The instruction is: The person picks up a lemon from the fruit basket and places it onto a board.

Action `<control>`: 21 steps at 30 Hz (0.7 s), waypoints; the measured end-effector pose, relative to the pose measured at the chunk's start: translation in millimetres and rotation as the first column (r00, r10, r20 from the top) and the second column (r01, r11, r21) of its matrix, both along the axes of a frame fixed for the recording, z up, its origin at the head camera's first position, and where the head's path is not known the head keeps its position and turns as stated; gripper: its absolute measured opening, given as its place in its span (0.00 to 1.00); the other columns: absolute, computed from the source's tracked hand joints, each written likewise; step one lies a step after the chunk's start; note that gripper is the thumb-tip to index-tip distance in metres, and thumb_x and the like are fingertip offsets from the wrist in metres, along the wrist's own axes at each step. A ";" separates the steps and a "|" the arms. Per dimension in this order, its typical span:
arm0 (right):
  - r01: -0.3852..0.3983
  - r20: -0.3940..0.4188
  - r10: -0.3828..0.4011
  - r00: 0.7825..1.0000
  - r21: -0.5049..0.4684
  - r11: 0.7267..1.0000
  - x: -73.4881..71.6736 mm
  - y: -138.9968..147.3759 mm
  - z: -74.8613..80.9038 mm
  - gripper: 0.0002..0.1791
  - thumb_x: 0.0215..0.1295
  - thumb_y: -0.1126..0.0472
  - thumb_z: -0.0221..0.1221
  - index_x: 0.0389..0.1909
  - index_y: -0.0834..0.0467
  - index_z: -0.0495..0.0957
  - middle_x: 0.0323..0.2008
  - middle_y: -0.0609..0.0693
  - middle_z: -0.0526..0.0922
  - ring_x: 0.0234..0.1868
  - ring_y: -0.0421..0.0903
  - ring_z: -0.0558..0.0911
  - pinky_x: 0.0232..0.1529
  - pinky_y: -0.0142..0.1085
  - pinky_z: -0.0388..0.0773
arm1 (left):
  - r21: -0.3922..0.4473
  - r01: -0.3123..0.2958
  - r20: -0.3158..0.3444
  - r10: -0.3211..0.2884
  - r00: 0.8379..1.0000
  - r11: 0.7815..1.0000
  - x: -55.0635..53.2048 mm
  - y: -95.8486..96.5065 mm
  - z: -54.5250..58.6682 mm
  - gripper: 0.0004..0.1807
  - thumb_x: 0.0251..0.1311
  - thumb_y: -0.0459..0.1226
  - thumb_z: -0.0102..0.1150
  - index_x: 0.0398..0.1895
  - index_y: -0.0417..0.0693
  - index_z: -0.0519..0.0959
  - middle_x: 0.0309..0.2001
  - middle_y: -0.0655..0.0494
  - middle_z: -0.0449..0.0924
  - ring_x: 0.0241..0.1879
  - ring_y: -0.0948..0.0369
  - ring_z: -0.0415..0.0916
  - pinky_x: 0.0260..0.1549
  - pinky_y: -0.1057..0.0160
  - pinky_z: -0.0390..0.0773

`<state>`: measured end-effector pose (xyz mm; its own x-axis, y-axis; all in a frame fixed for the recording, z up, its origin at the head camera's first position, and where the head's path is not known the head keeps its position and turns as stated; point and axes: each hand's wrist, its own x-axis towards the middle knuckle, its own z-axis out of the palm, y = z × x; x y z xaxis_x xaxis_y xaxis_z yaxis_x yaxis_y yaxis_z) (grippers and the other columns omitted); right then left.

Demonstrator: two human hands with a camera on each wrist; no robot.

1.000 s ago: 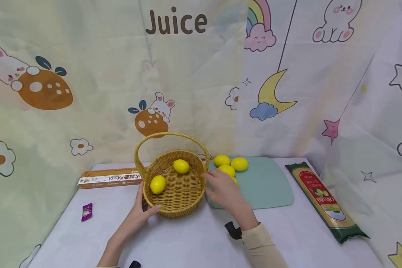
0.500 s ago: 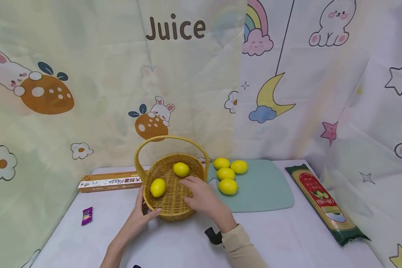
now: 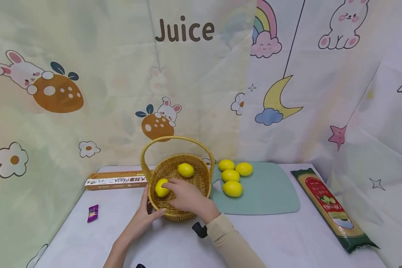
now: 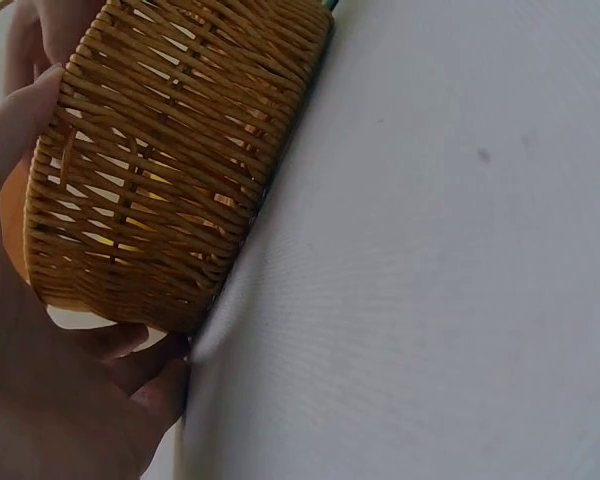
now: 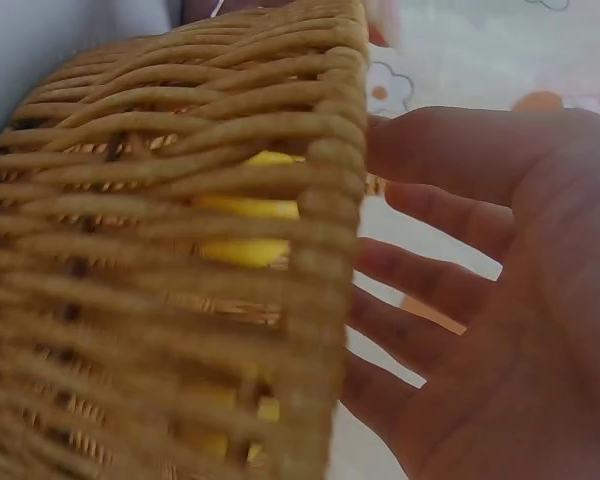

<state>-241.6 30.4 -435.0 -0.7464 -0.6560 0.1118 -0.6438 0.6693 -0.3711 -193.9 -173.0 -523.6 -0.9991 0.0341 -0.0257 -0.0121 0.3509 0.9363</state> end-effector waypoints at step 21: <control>-0.063 0.046 0.060 0.997 0.076 0.995 -18.5 -37.7 -14.0 0.31 0.62 0.62 0.63 0.68 0.50 0.73 0.72 0.50 0.68 0.74 0.50 0.66 0.72 0.49 0.67 | -0.040 -0.007 0.008 0.007 1.000 0.999 0.5 -1.6 2.7 0.64 0.53 0.59 0.69 0.79 0.72 0.29 0.82 0.49 0.33 0.80 0.43 0.39 0.71 0.29 0.47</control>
<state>-260.1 -7.2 -449.0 -0.7076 -0.7061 0.0277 -0.6689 0.6567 -0.3482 -193.4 -174.6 -521.0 -0.9990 0.0260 -0.0354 -0.0226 0.3879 0.9214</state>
